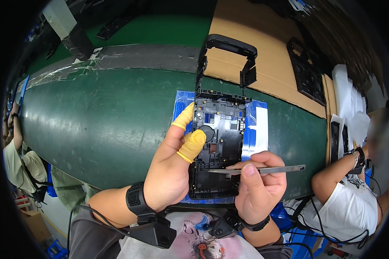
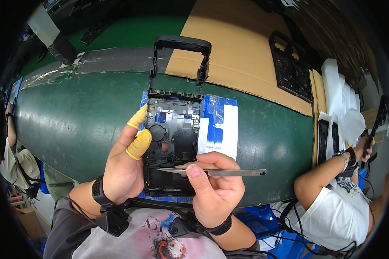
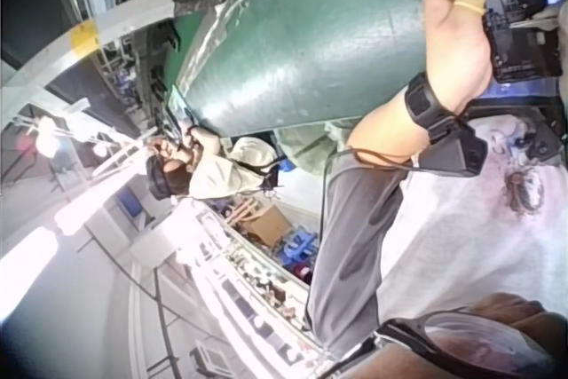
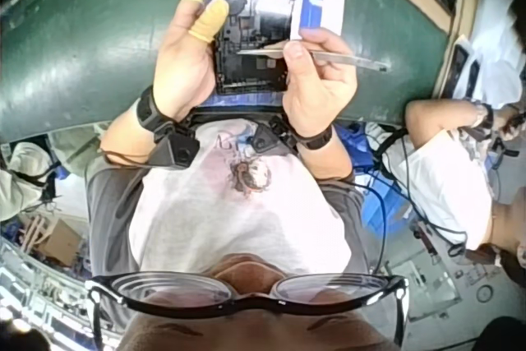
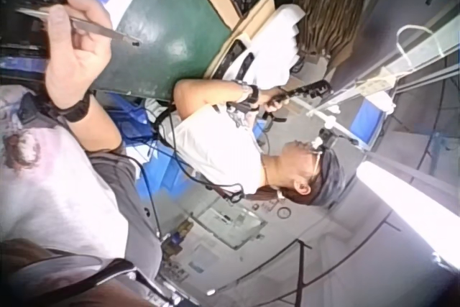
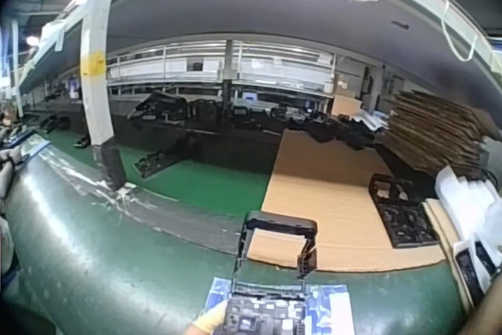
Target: Assemble small plastic components into a black housing using tweezers and manual precision.
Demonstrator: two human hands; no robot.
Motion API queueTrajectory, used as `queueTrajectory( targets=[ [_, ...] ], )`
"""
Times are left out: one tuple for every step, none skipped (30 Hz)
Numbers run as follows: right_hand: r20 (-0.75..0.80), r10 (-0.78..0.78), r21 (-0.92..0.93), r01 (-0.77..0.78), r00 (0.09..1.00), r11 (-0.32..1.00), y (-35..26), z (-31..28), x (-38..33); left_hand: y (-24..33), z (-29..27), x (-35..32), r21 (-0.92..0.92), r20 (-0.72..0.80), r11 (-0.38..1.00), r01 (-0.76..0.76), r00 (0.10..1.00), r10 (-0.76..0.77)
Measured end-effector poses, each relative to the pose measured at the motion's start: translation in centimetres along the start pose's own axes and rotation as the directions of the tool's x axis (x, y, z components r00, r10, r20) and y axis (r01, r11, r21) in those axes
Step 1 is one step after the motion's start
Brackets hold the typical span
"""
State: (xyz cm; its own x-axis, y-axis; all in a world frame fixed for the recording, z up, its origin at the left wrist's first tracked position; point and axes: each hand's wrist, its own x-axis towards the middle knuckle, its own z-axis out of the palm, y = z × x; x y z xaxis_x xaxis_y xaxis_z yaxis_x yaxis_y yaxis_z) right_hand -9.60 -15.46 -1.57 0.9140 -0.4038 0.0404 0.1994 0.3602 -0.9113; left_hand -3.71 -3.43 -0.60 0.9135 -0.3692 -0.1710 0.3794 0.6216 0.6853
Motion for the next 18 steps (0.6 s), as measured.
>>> queueTrajectory(
  targets=[
    [0.001, 0.0, 0.0, 0.0, 1.0, 1.0, -0.02, 0.16, 0.03, 0.0, 0.03, 0.01, 0.0, -0.001, 1.0, 0.0, 1.0, 0.0],
    [-0.033, -0.004, -0.05, 0.002, 0.999, 0.999, -0.04, 0.45, 0.06, 0.01, 0.07, 0.01, -0.002, -0.001, 1.0, -0.001, 1.0, 0.001],
    [-0.065, -0.01, -0.101, 0.003, 0.998, 0.995, -0.04, 0.6, 0.1, 0.01, 0.07, 0.02, -0.004, -0.002, 1.0, -0.002, 1.0, 0.002],
    [-0.065, -0.011, -0.101, 0.004, 0.998, 0.995, 0.0, 0.49, 0.11, 0.0, 0.06, 0.03, -0.005, -0.001, 1.0, -0.003, 1.0, 0.003],
    [-0.032, -0.008, -0.058, 0.006, 0.999, 0.998, 0.06, 0.29, 0.11, 0.0, 0.03, 0.04, -0.005, -0.002, 1.0, -0.003, 1.0, 0.003],
    [-0.001, -0.007, -0.014, 0.007, 1.0, 1.0, 0.1, 0.14, 0.12, -0.02, 0.04, 0.05, -0.005, -0.002, 1.0, -0.002, 1.0, 0.002],
    [-0.001, -0.008, -0.014, 0.008, 1.0, 1.0, 0.13, 0.12, 0.15, -0.06, 0.01, 0.05, -0.004, -0.002, 1.0, -0.002, 1.0, 0.002],
    [0.003, -0.005, -0.015, 0.005, 1.0, 1.0, 0.17, 0.13, 0.21, -0.11, -0.04, 0.05, -0.006, 0.002, 1.0, -0.006, 1.0, 0.006],
    [0.007, -0.002, -0.015, 0.002, 1.0, 1.0, 0.19, 0.13, 0.25, -0.12, -0.06, 0.04, -0.007, 0.005, 1.0, -0.01, 1.0, 0.01],
    [0.008, -0.002, -0.014, 0.002, 1.0, 1.0, 0.2, 0.1, 0.24, -0.12, -0.05, 0.01, -0.006, 0.005, 1.0, -0.011, 1.0, 0.011],
    [0.005, 0.003, -0.024, -0.003, 1.0, 1.0, 0.22, 0.06, 0.21, -0.11, -0.03, -0.01, -0.01, -0.009, 1.0, -0.004, 1.0, 0.004],
    [0.0, 0.006, -0.034, -0.006, 1.0, 0.999, 0.21, -0.01, 0.22, -0.12, 0.03, -0.01, -0.014, -0.021, 1.0, 0.004, 1.0, -0.004],
    [-0.001, 0.004, -0.034, -0.004, 1.0, 0.999, 0.25, -0.05, 0.25, -0.08, 0.06, -0.03, -0.013, -0.019, 1.0, 0.004, 1.0, -0.004],
    [0.0, -0.006, -0.034, 0.006, 1.0, 0.999, 0.33, -0.07, 0.28, 0.0, 0.06, -0.1, -0.037, -0.022, 0.999, 0.02, 1.0, -0.021],
    [0.0, -0.017, -0.034, 0.017, 1.0, 0.999, 0.4, -0.07, 0.32, 0.08, 0.01, -0.15, -0.059, -0.023, 0.998, 0.037, 0.999, -0.038],
    [-0.002, -0.02, -0.034, 0.02, 1.0, 0.999, 0.44, -0.11, 0.35, 0.11, -0.06, -0.19, -0.058, -0.02, 0.998, 0.038, 0.999, -0.039],
    [0.004, -0.014, -0.041, 0.014, 1.0, 0.999, 0.46, -0.17, 0.38, 0.1, -0.15, -0.22, -0.001, -0.005, 0.999, 0.035, 0.999, -0.035],
    [0.011, -0.008, -0.048, 0.008, 1.0, 0.999, 0.46, -0.2, 0.42, 0.1, -0.27, -0.24, 0.056, 0.01, 0.998, 0.03, 0.999, -0.03]
  ],
)
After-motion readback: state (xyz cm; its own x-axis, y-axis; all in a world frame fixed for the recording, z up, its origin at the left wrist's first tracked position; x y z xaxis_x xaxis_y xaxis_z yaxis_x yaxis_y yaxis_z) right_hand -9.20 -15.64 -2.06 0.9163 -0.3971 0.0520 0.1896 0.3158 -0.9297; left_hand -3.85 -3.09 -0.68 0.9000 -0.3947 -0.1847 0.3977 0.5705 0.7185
